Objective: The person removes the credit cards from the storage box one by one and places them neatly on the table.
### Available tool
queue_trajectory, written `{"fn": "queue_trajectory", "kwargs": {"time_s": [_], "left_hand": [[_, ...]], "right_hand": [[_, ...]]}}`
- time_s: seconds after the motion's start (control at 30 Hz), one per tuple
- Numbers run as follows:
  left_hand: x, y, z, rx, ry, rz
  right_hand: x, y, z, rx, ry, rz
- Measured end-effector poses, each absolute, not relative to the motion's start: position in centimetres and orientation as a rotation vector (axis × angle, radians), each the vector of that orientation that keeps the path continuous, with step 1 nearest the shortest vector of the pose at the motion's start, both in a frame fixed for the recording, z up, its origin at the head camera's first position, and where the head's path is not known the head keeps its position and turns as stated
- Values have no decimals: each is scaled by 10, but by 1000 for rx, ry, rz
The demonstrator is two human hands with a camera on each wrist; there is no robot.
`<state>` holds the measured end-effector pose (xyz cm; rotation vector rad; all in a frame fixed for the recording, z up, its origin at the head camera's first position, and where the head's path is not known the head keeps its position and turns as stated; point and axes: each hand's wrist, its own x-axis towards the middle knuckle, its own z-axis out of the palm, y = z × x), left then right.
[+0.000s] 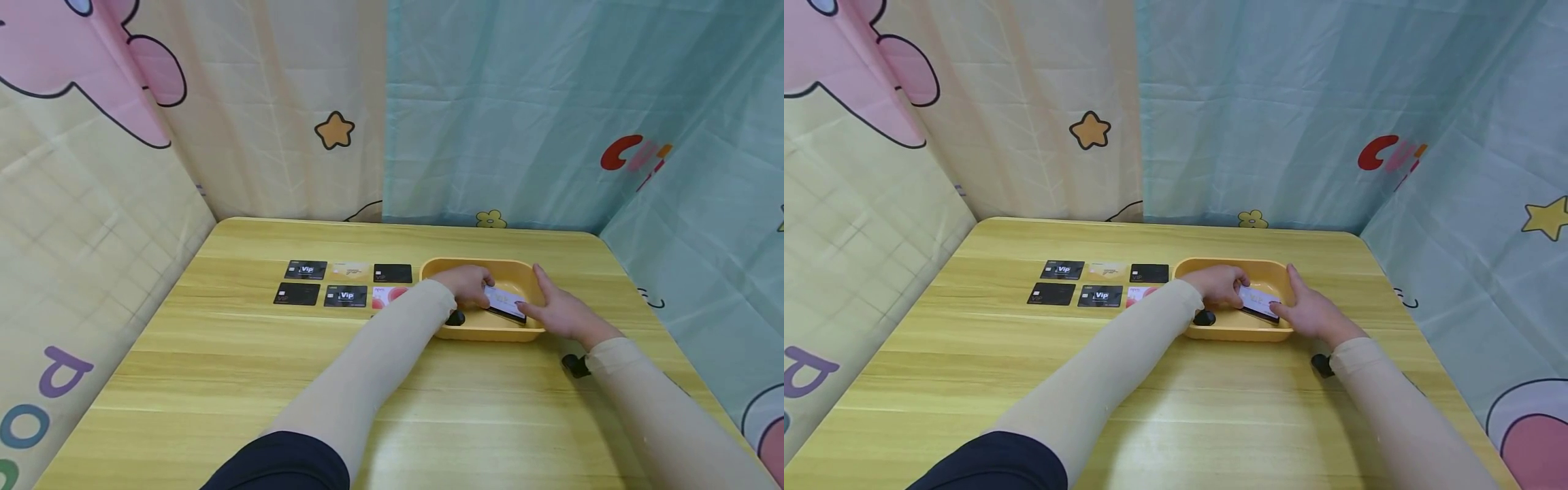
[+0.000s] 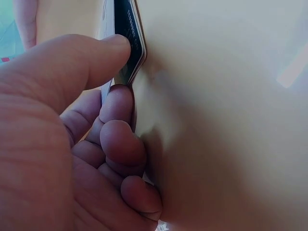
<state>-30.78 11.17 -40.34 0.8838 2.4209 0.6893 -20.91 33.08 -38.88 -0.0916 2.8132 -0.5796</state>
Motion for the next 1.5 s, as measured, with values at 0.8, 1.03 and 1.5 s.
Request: {"fn": "queue_trajectory", "kwargs": {"time_s": [0.8,1.03,1.5], "left_hand": [[-302,110,-394,871,2462,708],[-305,112,-394,855,2468,755],[-307,103,-374,969,2489,756]], "right_hand": [[-209,328,-387,-86,2817,-581],[-212,327,-388,-82,2794,-580],[-209,331,-385,-99,2809,-556]]}}
